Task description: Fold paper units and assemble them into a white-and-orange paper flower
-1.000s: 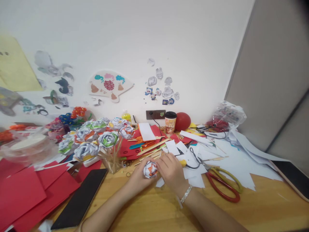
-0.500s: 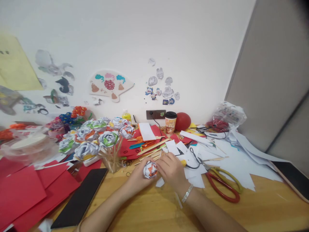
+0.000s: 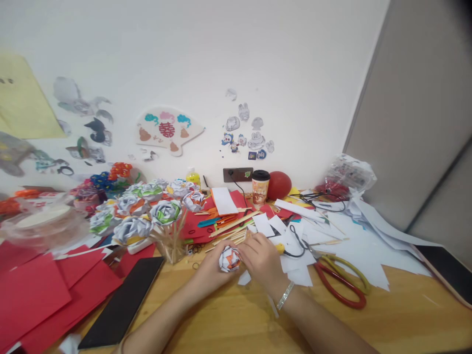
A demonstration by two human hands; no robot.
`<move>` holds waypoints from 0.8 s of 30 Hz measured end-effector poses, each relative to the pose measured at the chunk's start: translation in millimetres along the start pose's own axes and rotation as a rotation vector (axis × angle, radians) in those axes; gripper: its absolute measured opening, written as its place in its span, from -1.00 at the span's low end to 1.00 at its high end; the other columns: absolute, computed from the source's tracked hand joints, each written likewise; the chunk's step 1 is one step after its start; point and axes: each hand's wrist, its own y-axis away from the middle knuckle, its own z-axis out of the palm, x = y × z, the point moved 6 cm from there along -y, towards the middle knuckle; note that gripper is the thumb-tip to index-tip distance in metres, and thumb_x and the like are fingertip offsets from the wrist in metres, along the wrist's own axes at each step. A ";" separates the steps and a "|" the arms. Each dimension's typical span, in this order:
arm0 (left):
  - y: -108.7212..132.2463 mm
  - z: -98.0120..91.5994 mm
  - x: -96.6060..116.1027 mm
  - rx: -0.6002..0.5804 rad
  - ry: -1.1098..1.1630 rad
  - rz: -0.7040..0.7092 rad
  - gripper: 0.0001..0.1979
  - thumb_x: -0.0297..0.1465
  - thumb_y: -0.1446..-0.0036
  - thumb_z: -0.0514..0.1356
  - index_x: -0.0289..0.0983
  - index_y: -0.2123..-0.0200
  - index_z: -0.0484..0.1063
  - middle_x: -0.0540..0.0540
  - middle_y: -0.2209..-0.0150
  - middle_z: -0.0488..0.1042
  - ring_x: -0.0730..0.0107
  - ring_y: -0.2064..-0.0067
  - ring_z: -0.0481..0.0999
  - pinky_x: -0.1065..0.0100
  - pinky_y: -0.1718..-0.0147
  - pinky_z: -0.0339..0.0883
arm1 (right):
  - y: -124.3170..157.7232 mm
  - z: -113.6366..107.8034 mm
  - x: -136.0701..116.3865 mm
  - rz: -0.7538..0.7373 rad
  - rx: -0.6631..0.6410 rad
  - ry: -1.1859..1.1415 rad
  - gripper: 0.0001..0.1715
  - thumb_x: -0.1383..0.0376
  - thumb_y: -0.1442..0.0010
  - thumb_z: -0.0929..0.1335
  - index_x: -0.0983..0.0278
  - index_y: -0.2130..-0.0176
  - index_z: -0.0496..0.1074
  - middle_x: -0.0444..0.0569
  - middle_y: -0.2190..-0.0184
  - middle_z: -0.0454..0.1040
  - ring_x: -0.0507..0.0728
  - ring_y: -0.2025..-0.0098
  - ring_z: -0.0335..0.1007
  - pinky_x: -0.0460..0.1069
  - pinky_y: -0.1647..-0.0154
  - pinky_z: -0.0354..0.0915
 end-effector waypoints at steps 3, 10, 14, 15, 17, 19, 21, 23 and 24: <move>-0.4 0.1 0.9 -0.013 -0.015 0.003 -0.66 -0.36 0.11 0.25 -0.24 0.22 0.26 -0.05 0.32 0.46 0.33 0.32 0.44 0.36 0.34 0.32 | 0.8 2.1 0.0 0.001 -0.016 0.002 -0.73 0.42 -0.24 0.19 0.28 0.46 0.34 -0.08 0.54 0.32 0.09 0.42 0.12 0.01 0.37 0.10; -0.1 -0.9 4.1 0.006 -0.038 0.017 -0.66 -0.37 0.12 0.24 -0.24 0.22 0.27 -0.06 0.30 0.47 0.31 0.30 0.44 0.34 0.31 0.33 | -2.7 -9.1 -3.0 0.021 0.062 -0.069 -0.78 0.42 -0.22 0.21 0.28 0.41 0.36 -0.06 0.49 0.37 0.10 0.39 0.14 0.01 0.35 0.13; 0.1 -0.8 2.3 0.009 -0.066 0.016 -0.64 -0.40 0.12 0.24 -0.24 0.20 0.25 -0.07 0.27 0.46 0.31 0.28 0.44 0.32 0.28 0.33 | -2.6 -15.4 -2.2 0.047 0.123 -0.122 -0.83 0.42 -0.20 0.22 0.30 0.36 0.37 -0.03 0.42 0.39 0.11 0.34 0.16 0.02 0.31 0.17; 0.1 -0.5 1.9 0.006 -0.068 0.018 -0.64 -0.40 0.11 0.24 -0.24 0.20 0.25 -0.06 0.27 0.46 0.32 0.28 0.44 0.33 0.28 0.33 | -2.3 -15.1 -1.9 0.050 0.122 -0.126 -0.83 0.41 -0.20 0.22 0.29 0.37 0.37 -0.03 0.43 0.39 0.11 0.35 0.16 0.02 0.31 0.17; 0.1 0.1 1.6 -0.004 -0.061 0.022 -0.65 -0.39 0.10 0.24 -0.25 0.20 0.25 -0.06 0.28 0.46 0.33 0.28 0.44 0.34 0.29 0.33 | -1.7 -13.3 -2.3 0.038 0.110 -0.125 -0.81 0.42 -0.20 0.21 0.29 0.38 0.37 -0.05 0.46 0.38 0.11 0.37 0.16 0.02 0.31 0.17; 0.0 0.6 1.5 -0.012 -0.051 0.023 -0.65 -0.37 0.10 0.24 -0.25 0.20 0.24 -0.06 0.29 0.46 0.34 0.29 0.44 0.35 0.30 0.33 | -1.3 -10.9 -3.2 0.018 0.092 -0.120 -0.79 0.43 -0.21 0.20 0.28 0.37 0.38 -0.05 0.47 0.38 0.11 0.38 0.17 0.03 0.30 0.17; -0.3 0.3 1.8 -0.014 -0.046 0.023 -0.65 -0.35 0.09 0.23 -0.26 0.20 0.24 -0.05 0.30 0.46 0.35 0.30 0.44 0.35 0.31 0.33 | -1.5 -9.3 -3.7 0.013 0.077 -0.132 -0.78 0.42 -0.21 0.19 0.28 0.38 0.38 -0.05 0.47 0.39 0.11 0.39 0.18 0.04 0.29 0.18; -0.9 -0.8 3.0 -0.012 -0.056 0.036 -0.66 -0.36 0.10 0.23 -0.26 0.21 0.25 -0.05 0.31 0.46 0.35 0.31 0.43 0.36 0.31 0.32 | -2.1 -9.5 -2.2 0.042 0.072 -0.190 -0.78 0.42 -0.21 0.20 0.28 0.39 0.38 -0.04 0.46 0.40 0.11 0.39 0.19 0.04 0.29 0.18; -1.2 -1.4 4.1 -0.014 -0.063 0.049 -0.67 -0.37 0.10 0.22 -0.26 0.22 0.26 -0.06 0.30 0.46 0.34 0.30 0.43 0.36 0.30 0.32 | -2.4 -9.9 -0.1 0.076 0.070 -0.243 -0.79 0.41 -0.20 0.22 0.27 0.40 0.39 -0.05 0.46 0.41 0.11 0.38 0.20 0.03 0.29 0.19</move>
